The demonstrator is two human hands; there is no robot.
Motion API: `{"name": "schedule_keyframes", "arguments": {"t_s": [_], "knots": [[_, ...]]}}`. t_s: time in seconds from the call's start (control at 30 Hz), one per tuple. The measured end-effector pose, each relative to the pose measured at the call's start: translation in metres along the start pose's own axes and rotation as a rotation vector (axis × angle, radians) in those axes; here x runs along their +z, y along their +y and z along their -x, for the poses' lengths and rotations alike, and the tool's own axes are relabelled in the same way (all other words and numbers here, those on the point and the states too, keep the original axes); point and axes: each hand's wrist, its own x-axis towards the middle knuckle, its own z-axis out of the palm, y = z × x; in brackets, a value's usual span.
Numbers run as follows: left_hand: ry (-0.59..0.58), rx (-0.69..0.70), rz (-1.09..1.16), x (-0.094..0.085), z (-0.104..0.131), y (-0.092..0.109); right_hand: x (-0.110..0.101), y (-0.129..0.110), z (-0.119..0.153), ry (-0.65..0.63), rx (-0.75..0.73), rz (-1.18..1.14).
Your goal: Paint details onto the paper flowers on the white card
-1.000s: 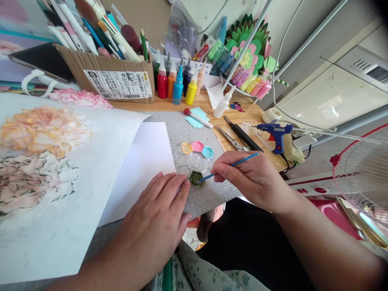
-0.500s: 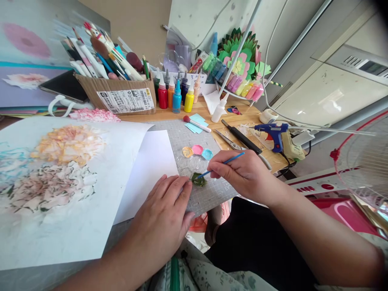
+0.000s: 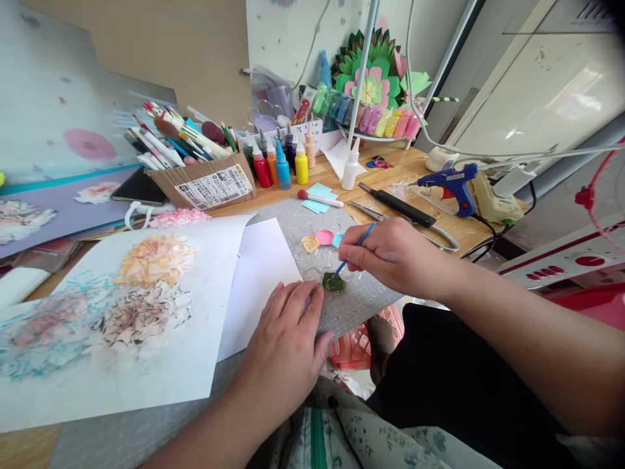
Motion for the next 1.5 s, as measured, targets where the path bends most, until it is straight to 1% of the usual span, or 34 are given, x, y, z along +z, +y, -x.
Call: {"name": "schedule_keyframes", "arguments": {"t_s": [0.17,0.3,0.47,0.57,0.7,0.8,0.93,1.17,1.37,1.5], "knots": [[-0.016,0.002,-0.008,-0.001,-0.002,0.001,0.001,-0.003,-0.001,-0.016,0.002,-0.016],[-0.011,0.009,-0.011,0.000,-0.002,0.000,-0.001,-0.003,-0.002,0.025,0.056,-0.032],[-0.010,0.012,-0.015,0.001,-0.002,-0.001,-0.002,-0.002,-0.001,0.094,0.050,-0.015],[-0.006,0.012,-0.017,0.001,-0.002,-0.001,-0.003,-0.003,0.002,0.097,0.067,-0.014],[0.003,0.009,-0.001,0.001,-0.001,-0.001,-0.006,0.000,0.009,0.129,0.097,-0.132],[-0.001,-0.004,0.013,0.001,-0.001,0.000,-0.007,0.005,0.015,0.118,0.117,-0.170],[0.018,-0.016,0.025,0.000,-0.001,0.001,-0.004,0.009,0.023,0.108,0.108,-0.147],[0.080,-0.006,0.048,0.001,0.000,0.000,-0.007,0.001,0.045,0.038,0.084,-0.122],[0.089,0.006,0.052,0.002,0.001,0.000,-0.011,-0.002,0.059,0.118,0.091,-0.082],[0.078,0.005,0.055,0.000,0.000,0.001,-0.010,-0.005,0.060,0.107,0.058,-0.051]]}}
